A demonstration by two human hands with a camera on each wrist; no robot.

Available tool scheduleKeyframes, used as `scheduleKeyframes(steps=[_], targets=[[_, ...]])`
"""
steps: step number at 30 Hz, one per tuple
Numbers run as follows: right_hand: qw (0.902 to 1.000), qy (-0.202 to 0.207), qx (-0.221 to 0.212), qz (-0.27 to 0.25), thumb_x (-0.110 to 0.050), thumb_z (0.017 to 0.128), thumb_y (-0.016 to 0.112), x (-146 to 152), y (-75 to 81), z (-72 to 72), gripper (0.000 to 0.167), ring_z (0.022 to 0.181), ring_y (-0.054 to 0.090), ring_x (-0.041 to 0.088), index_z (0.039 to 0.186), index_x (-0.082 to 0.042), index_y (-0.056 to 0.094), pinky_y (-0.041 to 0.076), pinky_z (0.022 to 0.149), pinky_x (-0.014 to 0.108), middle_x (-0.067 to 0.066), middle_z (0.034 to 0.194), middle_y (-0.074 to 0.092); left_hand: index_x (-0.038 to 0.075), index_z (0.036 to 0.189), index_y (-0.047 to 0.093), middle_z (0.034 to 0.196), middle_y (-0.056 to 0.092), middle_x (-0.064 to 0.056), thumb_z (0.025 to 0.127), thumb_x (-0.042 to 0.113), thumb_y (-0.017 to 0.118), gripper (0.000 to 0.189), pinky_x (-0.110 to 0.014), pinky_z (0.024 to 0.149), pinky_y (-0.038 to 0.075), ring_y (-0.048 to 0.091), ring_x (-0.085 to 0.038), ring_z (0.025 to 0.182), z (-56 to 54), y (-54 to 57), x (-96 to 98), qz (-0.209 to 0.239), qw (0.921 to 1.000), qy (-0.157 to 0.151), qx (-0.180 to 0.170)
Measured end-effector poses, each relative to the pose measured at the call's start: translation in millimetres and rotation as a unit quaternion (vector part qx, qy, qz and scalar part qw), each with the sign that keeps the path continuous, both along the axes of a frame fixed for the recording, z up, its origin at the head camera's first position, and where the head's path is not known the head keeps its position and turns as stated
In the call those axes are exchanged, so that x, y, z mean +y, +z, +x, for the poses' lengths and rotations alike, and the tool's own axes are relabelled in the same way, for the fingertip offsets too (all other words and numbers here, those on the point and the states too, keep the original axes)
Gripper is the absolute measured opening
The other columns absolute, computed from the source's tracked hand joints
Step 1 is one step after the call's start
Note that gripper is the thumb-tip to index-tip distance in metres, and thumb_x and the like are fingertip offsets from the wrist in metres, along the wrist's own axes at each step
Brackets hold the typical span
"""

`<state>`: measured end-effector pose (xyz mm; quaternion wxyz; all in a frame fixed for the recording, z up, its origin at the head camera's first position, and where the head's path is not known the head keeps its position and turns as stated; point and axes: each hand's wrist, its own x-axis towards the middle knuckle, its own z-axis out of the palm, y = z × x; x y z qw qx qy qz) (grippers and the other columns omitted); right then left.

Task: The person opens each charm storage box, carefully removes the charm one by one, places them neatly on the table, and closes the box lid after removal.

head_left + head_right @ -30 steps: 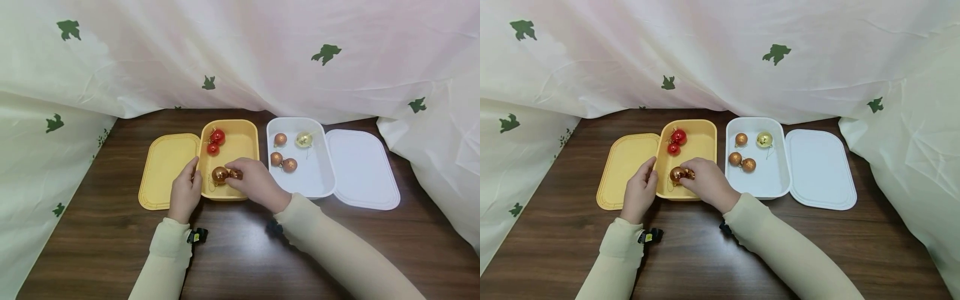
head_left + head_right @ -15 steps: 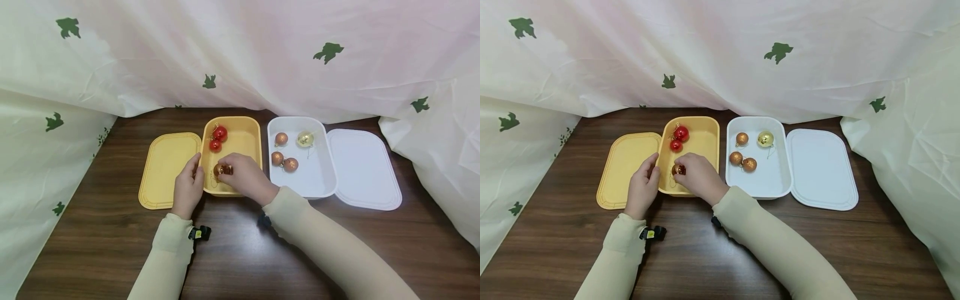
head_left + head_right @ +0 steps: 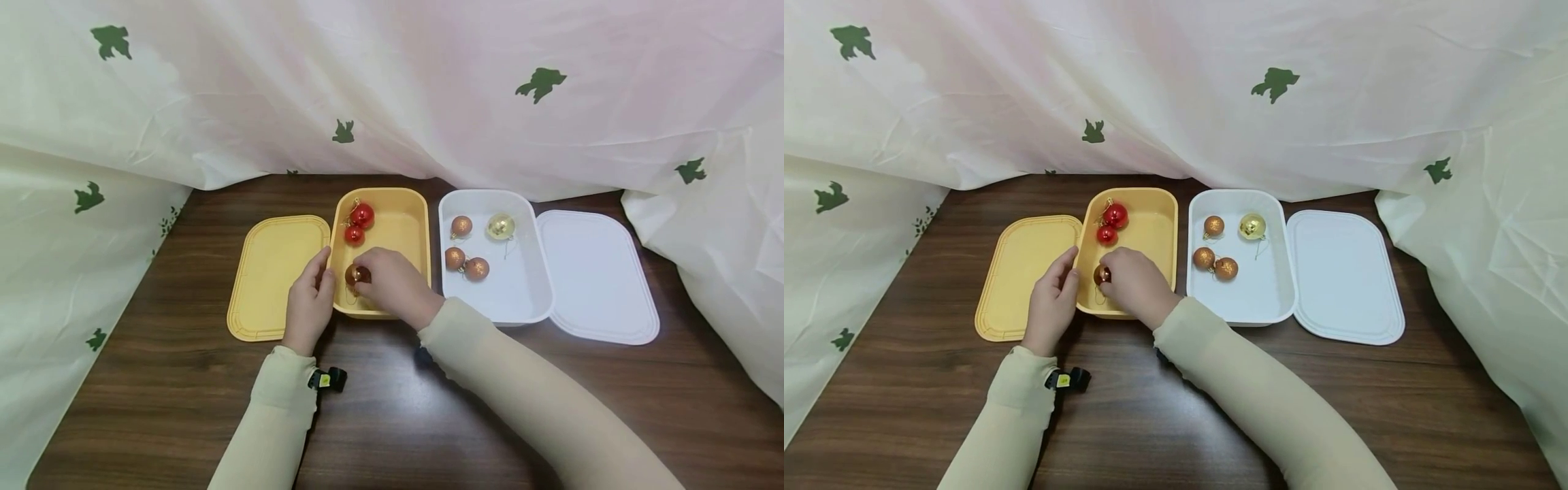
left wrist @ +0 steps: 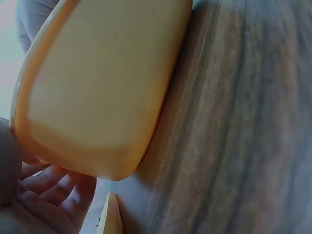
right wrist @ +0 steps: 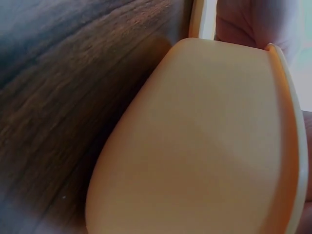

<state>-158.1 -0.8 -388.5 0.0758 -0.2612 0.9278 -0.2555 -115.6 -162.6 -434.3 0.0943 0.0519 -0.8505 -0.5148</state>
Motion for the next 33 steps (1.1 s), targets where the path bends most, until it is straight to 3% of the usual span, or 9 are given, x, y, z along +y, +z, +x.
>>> scheduleKeyframes(steps=[5,12,18,25,33], targets=[[0.9998,0.007,-0.007,0.015,-0.021,0.089,0.076,-3.9,-2.6,0.1,0.03,0.096,0.064,0.02,0.116,-0.008,0.073,0.052,0.09,0.037,0.005,0.106,0.07,0.007,0.147,0.051,0.141,0.058,-0.015,0.105,0.012,0.05,0.043,-0.045,0.099,0.051,0.059,-0.026,0.12,-0.4,-2.2,0.0,0.006,1.0,0.002,0.003],[0.9997,0.005,-0.009,0.022,-0.023,0.088,0.076,-3.8,-9.0,-2.7,0.041,0.112,0.065,0.021,0.125,-0.009,0.07,0.049,0.1,0.038,0.007,0.12,0.071,0.007,0.147,0.052,0.145,0.055,-0.012,0.104,0.011,0.05,0.043,-0.045,0.105,0.047,0.054,-0.024,0.129,-1.3,-2.3,0.9,0.005,1.0,0.004,0.003],[0.9996,0.0,-0.026,0.013,-0.023,0.087,0.077,-5.5,-11.4,-5.0,0.044,0.117,0.063,0.022,0.128,-0.008,0.068,0.049,0.102,0.037,0.008,0.124,0.069,0.008,0.147,0.052,0.146,0.054,-0.011,0.105,0.013,0.05,0.042,-0.042,0.107,0.046,0.051,-0.022,0.133,-0.7,-2.0,-0.3,0.013,0.9999,0.002,0.0],[0.9993,-0.001,-0.032,0.018,-0.024,0.089,0.077,-6.5,-7.6,-5.1,0.044,0.115,0.063,0.023,0.128,-0.008,0.067,0.05,0.102,0.038,0.008,0.123,0.069,0.011,0.15,0.047,0.153,0.047,-0.005,0.107,0.016,0.044,0.044,-0.039,0.114,0.038,0.042,-0.018,0.141,0.0,-5.9,-1.9,0.041,0.9991,-0.011,-0.001],[0.9994,-0.011,-0.029,0.018,-0.028,0.09,0.077,-4.1,1.7,-3.0,0.047,0.115,0.063,0.022,0.131,-0.008,0.066,0.05,0.101,0.037,0.008,0.125,0.068,0.011,0.152,0.045,0.155,0.045,-0.005,0.108,0.016,0.042,0.045,-0.039,0.115,0.036,0.041,-0.018,0.142,0.1,-9.2,-2.3,0.05,0.9985,-0.022,0.0]])
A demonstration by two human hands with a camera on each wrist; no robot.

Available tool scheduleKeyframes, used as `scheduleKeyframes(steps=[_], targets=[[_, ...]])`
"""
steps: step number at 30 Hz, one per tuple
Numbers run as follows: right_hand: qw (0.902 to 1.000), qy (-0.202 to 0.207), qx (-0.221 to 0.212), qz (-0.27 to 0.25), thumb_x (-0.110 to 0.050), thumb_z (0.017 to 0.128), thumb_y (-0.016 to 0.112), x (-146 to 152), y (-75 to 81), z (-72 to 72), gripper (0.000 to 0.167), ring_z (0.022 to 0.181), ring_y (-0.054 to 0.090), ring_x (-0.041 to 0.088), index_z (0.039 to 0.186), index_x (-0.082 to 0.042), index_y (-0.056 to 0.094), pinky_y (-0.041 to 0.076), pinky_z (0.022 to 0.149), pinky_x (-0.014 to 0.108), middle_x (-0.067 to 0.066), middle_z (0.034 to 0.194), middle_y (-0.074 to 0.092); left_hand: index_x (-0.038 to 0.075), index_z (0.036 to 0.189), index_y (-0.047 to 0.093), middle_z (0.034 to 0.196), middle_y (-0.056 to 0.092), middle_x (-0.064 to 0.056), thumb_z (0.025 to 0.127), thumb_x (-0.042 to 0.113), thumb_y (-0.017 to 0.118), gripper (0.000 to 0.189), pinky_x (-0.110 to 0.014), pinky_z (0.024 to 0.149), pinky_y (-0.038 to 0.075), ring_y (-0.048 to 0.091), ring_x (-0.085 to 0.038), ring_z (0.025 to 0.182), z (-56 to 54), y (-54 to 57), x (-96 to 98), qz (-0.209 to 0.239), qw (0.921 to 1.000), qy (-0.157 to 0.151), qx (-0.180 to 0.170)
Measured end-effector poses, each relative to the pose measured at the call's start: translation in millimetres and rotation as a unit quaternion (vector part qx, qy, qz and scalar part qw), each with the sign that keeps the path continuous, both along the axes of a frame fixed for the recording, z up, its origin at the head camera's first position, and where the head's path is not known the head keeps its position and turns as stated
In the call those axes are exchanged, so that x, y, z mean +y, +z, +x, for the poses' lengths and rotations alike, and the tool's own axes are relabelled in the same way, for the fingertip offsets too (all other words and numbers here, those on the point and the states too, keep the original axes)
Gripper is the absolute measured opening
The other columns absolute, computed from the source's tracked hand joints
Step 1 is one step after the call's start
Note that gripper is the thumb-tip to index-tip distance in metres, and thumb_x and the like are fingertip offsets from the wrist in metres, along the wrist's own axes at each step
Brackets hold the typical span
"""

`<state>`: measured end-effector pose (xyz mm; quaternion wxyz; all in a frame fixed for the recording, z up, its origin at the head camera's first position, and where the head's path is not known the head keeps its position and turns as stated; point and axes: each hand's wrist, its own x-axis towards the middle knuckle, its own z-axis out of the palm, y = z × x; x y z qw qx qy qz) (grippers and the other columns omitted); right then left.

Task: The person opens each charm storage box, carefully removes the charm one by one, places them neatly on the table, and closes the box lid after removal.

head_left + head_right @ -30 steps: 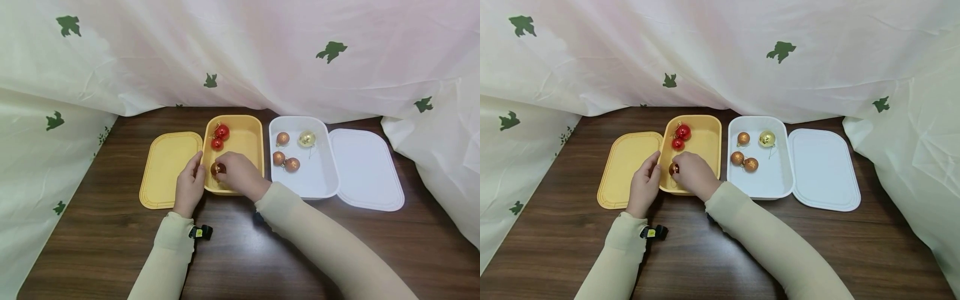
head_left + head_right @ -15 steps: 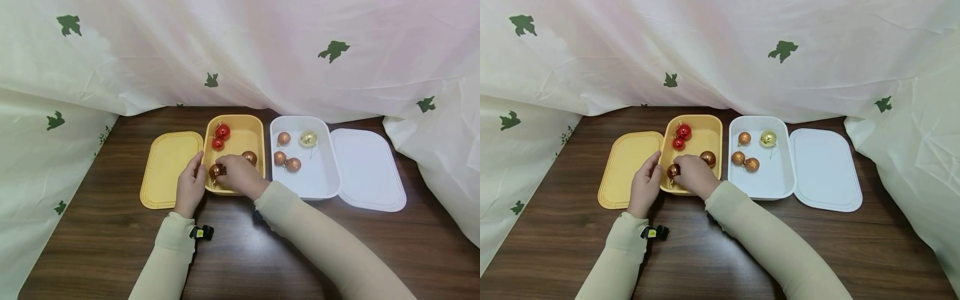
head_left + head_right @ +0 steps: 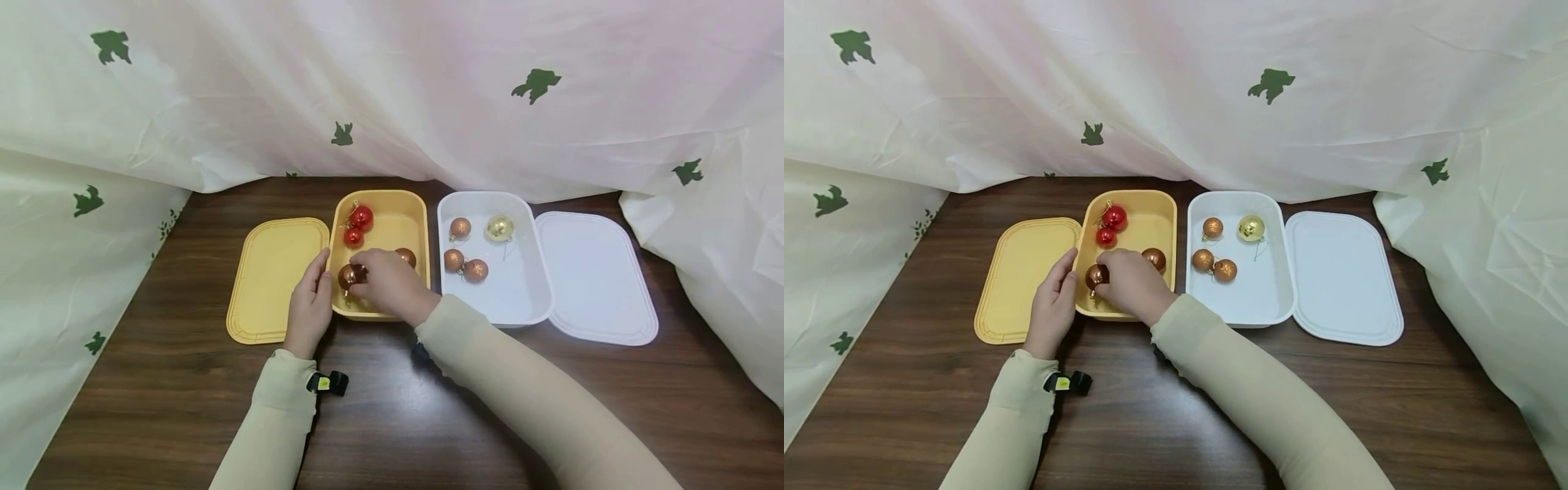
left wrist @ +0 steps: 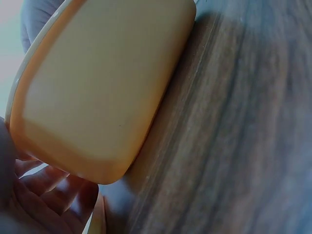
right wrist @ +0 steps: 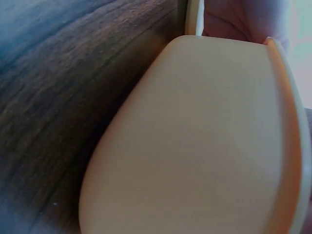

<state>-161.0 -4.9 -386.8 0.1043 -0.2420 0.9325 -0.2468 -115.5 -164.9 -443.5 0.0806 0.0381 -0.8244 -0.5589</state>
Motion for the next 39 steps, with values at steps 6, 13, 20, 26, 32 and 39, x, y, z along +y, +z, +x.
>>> scheduleKeyframes(steps=[6,13,20,26,32,39], targets=[[0.9999,-0.006,0.006,-0.012,-0.029,0.089,0.078,5.4,4.3,-0.2,0.048,0.115,0.063,0.021,0.13,-0.009,0.066,0.05,0.1,0.037,0.007,0.126,0.068,0.012,0.153,0.044,0.156,0.043,-0.004,0.108,0.017,0.042,0.045,-0.037,0.116,0.035,0.039,-0.017,0.143,-3.0,-0.8,1.6,0.021,0.9997,-0.007,0.001],[0.9978,-0.015,0.016,-0.062,-0.029,0.087,0.08,17.1,9.0,8.0,0.048,0.111,0.065,0.019,0.129,-0.009,0.067,0.052,0.096,0.035,0.006,0.124,0.069,0.013,0.153,0.043,0.157,0.041,-0.002,0.109,0.019,0.042,0.045,-0.038,0.117,0.033,0.037,-0.017,0.144,-7.2,-0.6,3.2,0.03,0.9995,-0.013,-0.003],[0.9931,-0.025,0.011,-0.114,-0.027,0.087,0.081,24.8,11.6,22.1,0.046,0.107,0.066,0.018,0.127,-0.008,0.068,0.054,0.093,0.035,0.005,0.121,0.07,0.013,0.154,0.042,0.157,0.041,-0.003,0.109,0.02,0.041,0.045,-0.037,0.118,0.031,0.035,-0.016,0.145,-8.4,-1.0,3.9,0.039,0.999,-0.02,0.001],[0.9898,-0.031,0.019,-0.138,-0.028,0.087,0.081,26.4,7.5,38.2,0.046,0.106,0.066,0.016,0.126,-0.009,0.069,0.055,0.091,0.032,0.004,0.122,0.069,0.014,0.154,0.042,0.157,0.041,-0.003,0.109,0.021,0.042,0.045,-0.039,0.118,0.031,0.036,-0.017,0.145,-2.7,-3.5,0.8,0.038,0.9991,-0.02,-0.008],[0.9842,-0.032,0.018,-0.173,-0.028,0.086,0.082,27.8,6.5,52.7,0.046,0.104,0.067,0.015,0.126,-0.01,0.069,0.056,0.089,0.03,0.002,0.123,0.069,0.015,0.154,0.042,0.157,0.041,-0.003,0.109,0.021,0.042,0.046,-0.041,0.118,0.031,0.035,-0.018,0.145,4.2,-5.0,-3.2,0.031,0.9994,-0.014,-0.01],[0.9799,-0.038,0.02,-0.194,-0.028,0.086,0.082,30.7,7.1,67.3,0.052,0.11,0.066,0.016,0.132,-0.01,0.065,0.055,0.093,0.034,0.002,0.127,0.068,0.017,0.154,0.041,0.157,0.041,-0.002,0.109,0.025,0.041,0.046,-0.039,0.118,0.032,0.035,-0.015,0.144,6.4,-5.3,-3.4,0.031,0.9994,-0.015,-0.01]])
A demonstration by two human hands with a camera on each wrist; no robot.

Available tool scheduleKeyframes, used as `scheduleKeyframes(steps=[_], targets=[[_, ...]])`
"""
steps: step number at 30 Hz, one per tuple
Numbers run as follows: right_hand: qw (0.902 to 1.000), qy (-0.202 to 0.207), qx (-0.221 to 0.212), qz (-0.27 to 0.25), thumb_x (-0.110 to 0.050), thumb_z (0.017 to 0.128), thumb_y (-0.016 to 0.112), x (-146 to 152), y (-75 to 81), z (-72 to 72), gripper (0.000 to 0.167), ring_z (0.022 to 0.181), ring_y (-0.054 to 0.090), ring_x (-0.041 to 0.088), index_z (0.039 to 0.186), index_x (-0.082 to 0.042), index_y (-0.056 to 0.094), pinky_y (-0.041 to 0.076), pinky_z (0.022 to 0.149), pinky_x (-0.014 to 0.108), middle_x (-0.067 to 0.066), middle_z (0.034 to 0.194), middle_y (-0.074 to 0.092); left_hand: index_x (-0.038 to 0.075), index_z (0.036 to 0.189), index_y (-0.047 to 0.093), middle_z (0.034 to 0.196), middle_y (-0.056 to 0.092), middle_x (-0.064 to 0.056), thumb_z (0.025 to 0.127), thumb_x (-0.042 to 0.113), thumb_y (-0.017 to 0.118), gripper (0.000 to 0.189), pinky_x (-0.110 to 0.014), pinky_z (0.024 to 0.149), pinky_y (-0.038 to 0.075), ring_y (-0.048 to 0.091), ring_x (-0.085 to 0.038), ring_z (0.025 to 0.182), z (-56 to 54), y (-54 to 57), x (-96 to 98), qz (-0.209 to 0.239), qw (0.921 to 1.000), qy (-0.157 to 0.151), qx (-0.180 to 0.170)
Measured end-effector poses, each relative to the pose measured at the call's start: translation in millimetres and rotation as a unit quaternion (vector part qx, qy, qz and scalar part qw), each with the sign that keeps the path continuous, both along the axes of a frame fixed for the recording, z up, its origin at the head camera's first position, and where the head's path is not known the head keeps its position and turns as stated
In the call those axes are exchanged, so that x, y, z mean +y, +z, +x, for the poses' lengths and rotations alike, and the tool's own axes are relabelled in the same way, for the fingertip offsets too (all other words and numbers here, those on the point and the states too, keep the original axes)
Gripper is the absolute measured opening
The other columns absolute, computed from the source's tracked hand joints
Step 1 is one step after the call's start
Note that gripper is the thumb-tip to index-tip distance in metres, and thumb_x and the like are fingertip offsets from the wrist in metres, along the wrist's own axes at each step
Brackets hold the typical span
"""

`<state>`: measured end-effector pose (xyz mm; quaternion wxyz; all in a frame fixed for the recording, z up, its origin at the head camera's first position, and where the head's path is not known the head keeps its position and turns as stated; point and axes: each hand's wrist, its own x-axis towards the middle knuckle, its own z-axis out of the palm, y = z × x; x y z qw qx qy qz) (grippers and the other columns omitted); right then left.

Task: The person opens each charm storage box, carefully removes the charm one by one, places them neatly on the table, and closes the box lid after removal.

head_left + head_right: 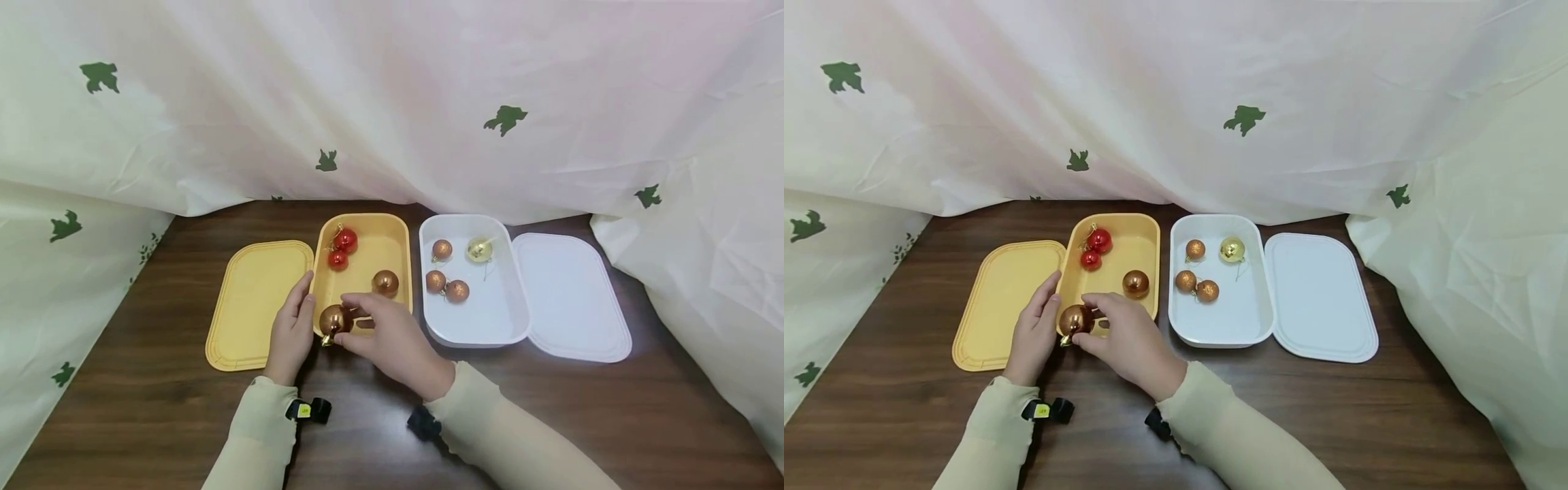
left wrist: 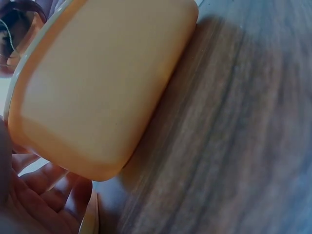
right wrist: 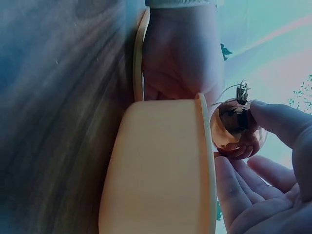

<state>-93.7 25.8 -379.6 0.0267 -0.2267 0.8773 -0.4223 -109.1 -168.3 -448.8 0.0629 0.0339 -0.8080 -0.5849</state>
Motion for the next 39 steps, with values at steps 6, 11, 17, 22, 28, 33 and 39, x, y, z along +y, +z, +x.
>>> scheduleKeyframes(steps=[6,11,17,22,28,33,39], targets=[[0.9997,0.001,0.018,-0.014,-0.026,0.084,0.084,2.2,-5.5,10.7,0.052,0.114,0.064,0.015,0.129,-0.009,0.066,0.053,0.096,0.034,0.002,0.123,0.07,0.016,0.154,0.041,0.157,0.041,-0.004,0.109,0.025,0.041,0.046,-0.04,0.118,0.032,0.036,-0.018,0.144,1.3,-0.5,0.0,-0.003,1.0,-0.001,-0.003],[0.9992,0.014,0.014,-0.034,-0.026,0.083,0.084,1.0,-5.9,17.1,0.046,0.106,0.064,0.008,0.125,-0.012,0.069,0.053,0.091,0.026,-0.004,0.117,0.07,0.017,0.155,0.04,0.157,0.04,-0.003,0.109,0.026,0.041,0.047,-0.04,0.118,0.031,0.035,-0.017,0.144,0.0,2.0,-2.8,-0.007,0.9999,-0.003,-0.009],[0.9949,0.04,-0.016,-0.091,-0.02,0.083,0.084,-3.1,-8.0,28.0,0.043,0.104,0.063,0.005,0.122,-0.009,0.069,0.054,0.087,0.018,-0.002,0.116,0.068,0.018,0.156,0.038,0.159,0.038,-0.002,0.109,0.027,0.041,0.048,-0.041,0.118,0.031,0.034,-0.018,0.145,2.9,4.5,-7.5,-0.005,0.9997,-0.002,-0.026],[0.9897,0.053,-0.051,-0.123,-0.015,0.084,0.083,-2.9,-10.6,36.5,0.04,0.103,0.063,0.003,0.121,-0.007,0.069,0.054,0.085,0.015,-0.001,0.115,0.067,0.018,0.156,0.037,0.158,0.038,-0.002,0.109,0.028,0.04,0.048,-0.04,0.117,0.032,0.035,-0.017,0.144,3.5,5.7,-5.1,0.004,0.9995,-0.005,-0.03],[0.9896,0.05,-0.063,-0.119,-0.015,0.083,0.084,-1.7,-13.5,42.6,0.04,0.099,0.063,0.001,0.12,-0.008,0.07,0.054,0.085,0.016,-0.002,0.112,0.067,0.018,0.156,0.039,0.158,0.039,-0.003,0.109,0.026,0.041,0.047,-0.04,0.117,0.032,0.035,-0.018,0.144,2.2,3.9,-4.4,-0.005,0.9996,-0.003,-0.026],[0.994,0.051,-0.049,-0.084,-0.023,0.084,0.084,0.4,-20.2,44.4,0.041,0.095,0.063,0.001,0.12,-0.011,0.07,0.054,0.083,0.017,-0.005,0.11,0.068,0.017,0.155,0.04,0.158,0.039,-0.004,0.109,0.026,0.041,0.047,-0.04,0.117,0.033,0.036,-0.018,0.144,-0.8,2.6,-3.5,0.006,0.9998,-0.001,-0.021],[0.9942,0.055,-0.072,-0.059,-0.025,0.085,0.083,0.0,-29.3,45.6,0.039,0.093,0.063,0.001,0.118,-0.011,0.07,0.054,0.082,0.018,-0.005,0.109,0.068,0.017,0.155,0.04,0.158,0.039,-0.004,0.109,0.025,0.041,0.046,-0.038,0.117,0.033,0.036,-0.017,0.144,-1.2,1.2,-3.0,0.012,0.9998,-0.002,-0.013]])
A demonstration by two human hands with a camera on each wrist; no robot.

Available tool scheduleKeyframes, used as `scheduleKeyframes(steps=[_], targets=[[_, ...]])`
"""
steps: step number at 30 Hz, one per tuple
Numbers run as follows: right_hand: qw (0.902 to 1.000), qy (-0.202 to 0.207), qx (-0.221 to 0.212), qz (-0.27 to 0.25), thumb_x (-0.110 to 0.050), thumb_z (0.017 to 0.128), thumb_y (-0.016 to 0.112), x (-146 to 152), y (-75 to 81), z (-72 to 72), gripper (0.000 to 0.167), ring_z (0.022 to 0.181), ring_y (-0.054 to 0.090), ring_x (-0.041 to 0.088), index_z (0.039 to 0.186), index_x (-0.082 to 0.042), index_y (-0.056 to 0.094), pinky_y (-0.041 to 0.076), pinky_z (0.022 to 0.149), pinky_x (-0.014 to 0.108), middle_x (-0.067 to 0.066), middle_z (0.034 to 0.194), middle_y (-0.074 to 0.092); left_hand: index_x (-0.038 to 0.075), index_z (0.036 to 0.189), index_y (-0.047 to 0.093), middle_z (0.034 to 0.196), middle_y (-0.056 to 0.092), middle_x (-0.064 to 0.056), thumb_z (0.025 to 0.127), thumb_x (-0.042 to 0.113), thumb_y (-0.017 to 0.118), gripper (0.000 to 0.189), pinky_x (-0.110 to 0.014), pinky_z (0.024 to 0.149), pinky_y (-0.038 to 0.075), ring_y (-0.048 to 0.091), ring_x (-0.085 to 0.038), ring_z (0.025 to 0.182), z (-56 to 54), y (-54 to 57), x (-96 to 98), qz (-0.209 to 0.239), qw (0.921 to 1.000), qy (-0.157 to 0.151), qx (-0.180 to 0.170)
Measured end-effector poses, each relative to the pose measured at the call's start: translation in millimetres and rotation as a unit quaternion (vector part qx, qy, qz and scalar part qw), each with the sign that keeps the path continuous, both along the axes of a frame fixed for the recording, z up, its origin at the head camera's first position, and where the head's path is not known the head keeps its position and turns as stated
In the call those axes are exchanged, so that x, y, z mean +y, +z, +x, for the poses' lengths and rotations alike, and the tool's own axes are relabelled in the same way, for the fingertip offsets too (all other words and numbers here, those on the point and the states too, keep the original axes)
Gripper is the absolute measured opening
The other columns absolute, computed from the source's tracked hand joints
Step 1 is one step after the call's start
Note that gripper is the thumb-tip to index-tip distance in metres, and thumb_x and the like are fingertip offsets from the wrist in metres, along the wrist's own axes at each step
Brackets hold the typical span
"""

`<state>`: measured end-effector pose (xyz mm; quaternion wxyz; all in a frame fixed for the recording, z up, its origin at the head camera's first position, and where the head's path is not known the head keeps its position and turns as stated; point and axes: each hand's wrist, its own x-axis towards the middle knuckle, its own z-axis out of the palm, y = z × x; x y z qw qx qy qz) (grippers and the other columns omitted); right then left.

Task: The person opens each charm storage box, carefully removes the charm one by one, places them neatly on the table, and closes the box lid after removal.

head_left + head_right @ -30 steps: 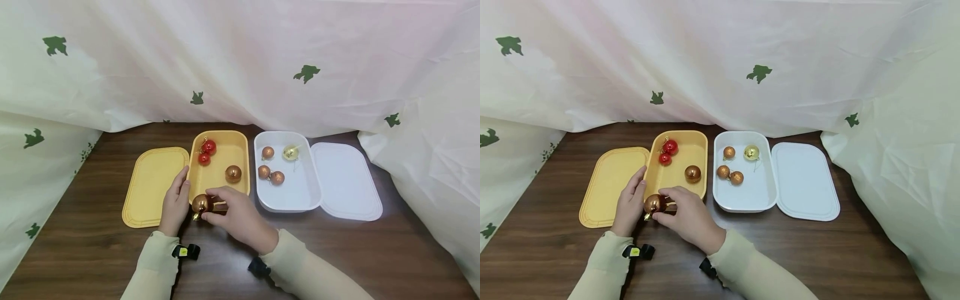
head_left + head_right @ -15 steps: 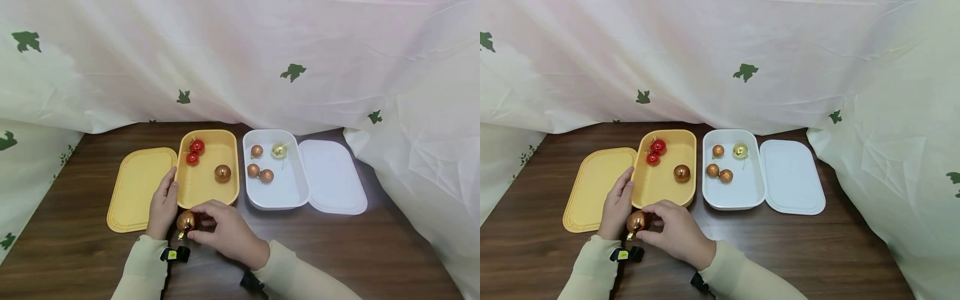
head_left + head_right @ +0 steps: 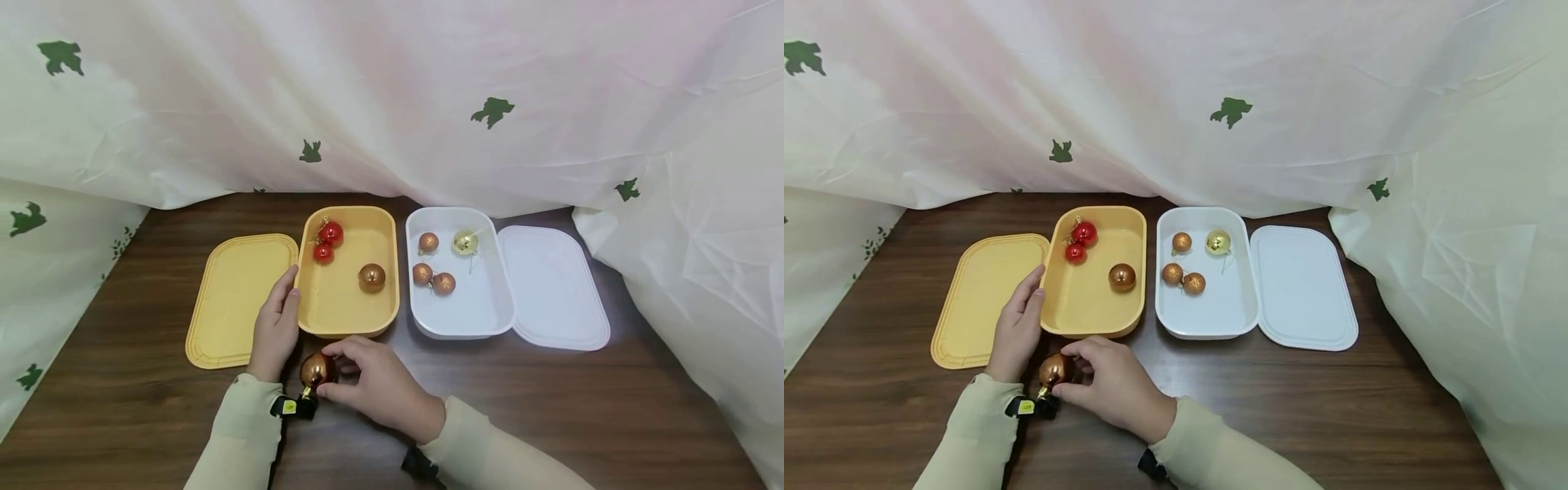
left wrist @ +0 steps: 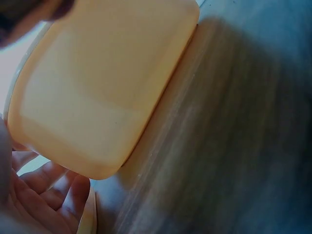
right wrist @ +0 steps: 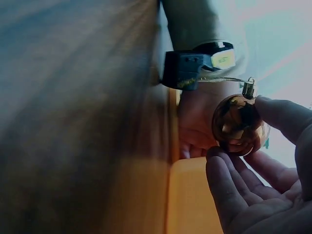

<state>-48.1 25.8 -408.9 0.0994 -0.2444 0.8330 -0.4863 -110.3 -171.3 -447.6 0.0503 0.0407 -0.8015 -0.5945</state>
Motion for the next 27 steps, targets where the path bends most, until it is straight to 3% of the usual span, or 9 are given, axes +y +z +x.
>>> scheduleKeyframes(steps=[9,15,27], targets=[[0.9961,-0.017,-0.086,0.0,-0.023,0.085,0.083,0.7,-14.2,-8.2,0.041,0.093,0.067,0.005,0.12,-0.01,0.07,0.055,0.083,0.02,0.0,0.112,0.07,0.017,0.155,0.04,0.158,0.039,-0.004,0.109,0.023,0.041,0.046,-0.038,0.118,0.032,0.035,-0.016,0.144,0.4,-0.3,2.1,0.005,1.0,-0.002,-0.004],[0.996,-0.012,-0.086,0.022,-0.024,0.084,0.083,0.2,-19.4,-12.2,0.041,0.092,0.066,0.006,0.121,-0.012,0.07,0.054,0.083,0.022,-0.004,0.109,0.07,0.015,0.155,0.04,0.158,0.039,-0.006,0.109,0.023,0.041,0.046,-0.041,0.118,0.031,0.034,-0.02,0.145,-0.2,-1.0,1.2,-0.006,1.0,0.0,-0.002],[0.9953,-0.014,-0.087,0.039,-0.023,0.083,0.084,-2.3,-23.4,-16.2,0.04,0.087,0.064,0.005,0.12,-0.014,0.071,0.053,0.077,0.021,-0.009,0.099,0.068,0.017,0.154,0.041,0.157,0.039,-0.003,0.109,0.027,0.042,0.046,-0.037,0.118,0.032,0.035,-0.016,0.144,-1.0,-0.2,0.6,-0.009,0.9999,0.006,-0.002]])
